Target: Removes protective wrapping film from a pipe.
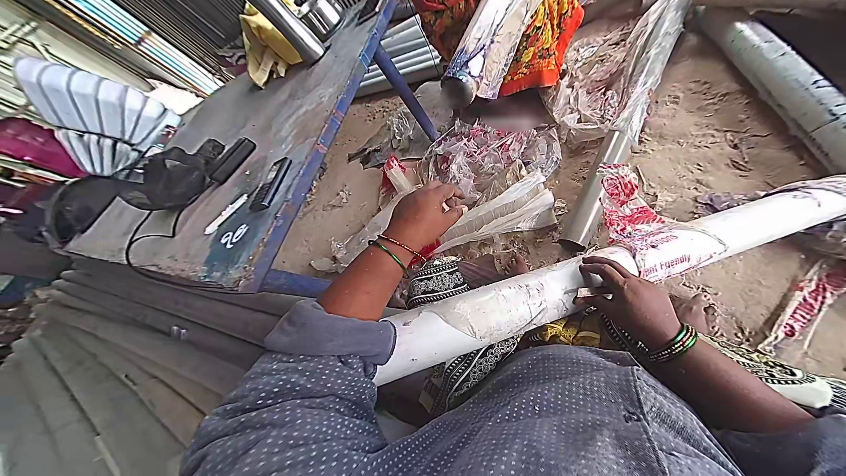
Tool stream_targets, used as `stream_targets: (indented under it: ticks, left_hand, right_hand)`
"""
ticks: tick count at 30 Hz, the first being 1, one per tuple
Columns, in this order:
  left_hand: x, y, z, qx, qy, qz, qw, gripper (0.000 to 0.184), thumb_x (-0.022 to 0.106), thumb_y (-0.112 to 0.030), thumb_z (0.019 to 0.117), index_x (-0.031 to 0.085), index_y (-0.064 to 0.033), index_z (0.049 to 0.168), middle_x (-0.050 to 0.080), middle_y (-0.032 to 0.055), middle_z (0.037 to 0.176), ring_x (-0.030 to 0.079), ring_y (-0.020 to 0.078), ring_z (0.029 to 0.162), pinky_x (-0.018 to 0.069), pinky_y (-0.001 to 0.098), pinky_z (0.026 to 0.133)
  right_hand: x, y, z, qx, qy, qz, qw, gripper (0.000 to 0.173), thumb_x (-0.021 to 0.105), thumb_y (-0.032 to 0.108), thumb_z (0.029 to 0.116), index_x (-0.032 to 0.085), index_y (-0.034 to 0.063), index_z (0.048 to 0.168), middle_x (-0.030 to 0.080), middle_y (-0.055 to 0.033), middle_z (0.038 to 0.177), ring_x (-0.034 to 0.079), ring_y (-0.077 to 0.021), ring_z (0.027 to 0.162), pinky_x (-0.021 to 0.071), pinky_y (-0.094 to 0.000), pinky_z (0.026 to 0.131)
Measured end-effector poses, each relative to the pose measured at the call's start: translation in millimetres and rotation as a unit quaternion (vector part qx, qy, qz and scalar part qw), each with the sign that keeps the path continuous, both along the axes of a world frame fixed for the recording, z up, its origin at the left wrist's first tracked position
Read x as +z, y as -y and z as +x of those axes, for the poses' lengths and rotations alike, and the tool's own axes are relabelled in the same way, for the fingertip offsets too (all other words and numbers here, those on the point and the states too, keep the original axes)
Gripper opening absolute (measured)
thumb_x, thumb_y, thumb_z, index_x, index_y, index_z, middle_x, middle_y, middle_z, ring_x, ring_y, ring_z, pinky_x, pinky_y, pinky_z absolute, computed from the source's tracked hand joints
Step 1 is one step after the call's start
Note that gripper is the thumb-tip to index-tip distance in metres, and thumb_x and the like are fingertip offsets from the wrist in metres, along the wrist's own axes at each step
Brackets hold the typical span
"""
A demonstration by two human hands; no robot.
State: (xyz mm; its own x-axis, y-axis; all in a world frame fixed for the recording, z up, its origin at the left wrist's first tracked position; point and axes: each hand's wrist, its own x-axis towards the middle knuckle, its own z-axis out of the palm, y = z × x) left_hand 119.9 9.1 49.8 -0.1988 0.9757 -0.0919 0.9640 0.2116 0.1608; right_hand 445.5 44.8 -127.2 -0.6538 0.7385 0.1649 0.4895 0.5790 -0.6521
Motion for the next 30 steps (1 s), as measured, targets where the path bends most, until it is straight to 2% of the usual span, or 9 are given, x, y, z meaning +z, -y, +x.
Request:
stream_targets:
  ticks: [4, 8, 11, 14, 18, 20, 26, 28, 30]
  left_hand:
    - [13, 26, 33, -0.143, 0.016, -0.004, 0.990, 0.026, 0.067, -0.022, 0.0978, 0.072, -0.0077, 0.118, 0.069, 0.0157, 0.119, 0.066, 0.0330, 0.110, 0.0509, 0.0572, 0.093]
    - [23, 65, 55, -0.234, -0.025, -0.073, 0.969, 0.025, 0.070, -0.032, 0.0925, 0.077, -0.0141, 0.108, 0.071, 0.0067, 0.109, 0.066, 0.0254, 0.107, 0.0516, 0.0507, 0.090]
    - [18, 86, 61, -0.182, -0.038, -0.220, 0.958, 0.038, 0.072, -0.033, 0.0938, 0.070, -0.0121, 0.125, 0.066, 0.0113, 0.125, 0.058, 0.0303, 0.123, 0.0415, 0.0534, 0.106]
    - [7, 100, 64, -0.118, -0.050, -0.277, 0.952, 0.047, 0.075, -0.029, 0.0916, 0.063, -0.0089, 0.132, 0.059, 0.0177, 0.137, 0.051, 0.0370, 0.132, 0.0363, 0.0570, 0.110]
    - [-12, 119, 58, -0.132, -0.010, -0.162, 0.978, 0.018, 0.073, -0.019, 0.0916, 0.073, -0.0043, 0.102, 0.065, 0.0180, 0.123, 0.059, 0.0379, 0.121, 0.0455, 0.0591, 0.098]
    - [-24, 127, 55, -0.154, -0.005, -0.067, 0.986, 0.014, 0.071, -0.016, 0.0902, 0.072, -0.0032, 0.094, 0.070, 0.0170, 0.112, 0.066, 0.0375, 0.112, 0.0513, 0.0591, 0.089]
    - [-40, 133, 49, -0.153, -0.058, 0.122, 0.979, 0.017, 0.068, -0.020, 0.0890, 0.071, -0.0036, 0.086, 0.075, 0.0152, 0.097, 0.072, 0.0361, 0.103, 0.0569, 0.0537, 0.084]
    - [-40, 130, 46, -0.138, -0.075, 0.155, 0.975, 0.018, 0.067, -0.021, 0.0895, 0.071, -0.0047, 0.085, 0.076, 0.0134, 0.094, 0.074, 0.0332, 0.099, 0.0580, 0.0506, 0.081]
    - [-37, 126, 44, -0.098, -0.064, 0.170, 0.978, 0.017, 0.068, -0.019, 0.0890, 0.072, -0.0026, 0.086, 0.075, 0.0154, 0.095, 0.073, 0.0349, 0.097, 0.0568, 0.0535, 0.081]
  right_hand:
    - [1, 0, 0, -0.005, -0.003, 0.001, 1.000, 0.048, 0.082, 0.027, 0.0854, 0.068, 0.0055, 0.127, 0.065, -0.0164, 0.137, 0.072, -0.0450, 0.092, 0.0539, -0.0634, 0.068]
    - [4, 1, 2, -0.004, 0.001, -0.009, 1.000, 0.047, 0.081, 0.024, 0.0863, 0.068, 0.0053, 0.127, 0.065, -0.0171, 0.137, 0.072, -0.0471, 0.091, 0.0533, -0.0654, 0.069]
    - [7, 0, 2, -0.003, 0.019, -0.022, 1.000, 0.047, 0.080, 0.028, 0.0887, 0.067, 0.0057, 0.129, 0.063, -0.0166, 0.139, 0.071, -0.0474, 0.093, 0.0528, -0.0661, 0.070]
    - [12, -3, 1, 0.000, 0.055, -0.054, 0.997, 0.049, 0.077, 0.032, 0.0920, 0.065, 0.0070, 0.133, 0.061, -0.0160, 0.143, 0.070, -0.0473, 0.099, 0.0520, -0.0665, 0.075]
    - [16, -2, 2, -0.002, 0.074, -0.069, 0.995, 0.050, 0.076, 0.033, 0.0928, 0.065, 0.0089, 0.134, 0.059, -0.0144, 0.146, 0.070, -0.0470, 0.100, 0.0516, -0.0667, 0.076]
    - [15, -2, 2, -0.002, 0.066, -0.066, 0.996, 0.050, 0.077, 0.033, 0.0924, 0.065, 0.0078, 0.134, 0.059, -0.0147, 0.146, 0.070, -0.0477, 0.099, 0.0516, -0.0670, 0.075]
    - [15, -6, -1, -0.006, 0.056, -0.077, 0.995, 0.049, 0.078, 0.032, 0.0919, 0.065, 0.0098, 0.134, 0.059, -0.0133, 0.145, 0.070, -0.0474, 0.100, 0.0513, -0.0679, 0.076]
    - [15, -6, 0, -0.003, 0.046, -0.074, 0.996, 0.048, 0.078, 0.032, 0.0912, 0.067, 0.0078, 0.131, 0.061, -0.0145, 0.143, 0.070, -0.0471, 0.099, 0.0512, -0.0682, 0.076]
    - [17, -6, 0, -0.005, 0.051, -0.072, 0.996, 0.048, 0.078, 0.033, 0.0910, 0.067, 0.0075, 0.130, 0.062, -0.0151, 0.142, 0.070, -0.0475, 0.097, 0.0509, -0.0684, 0.074]
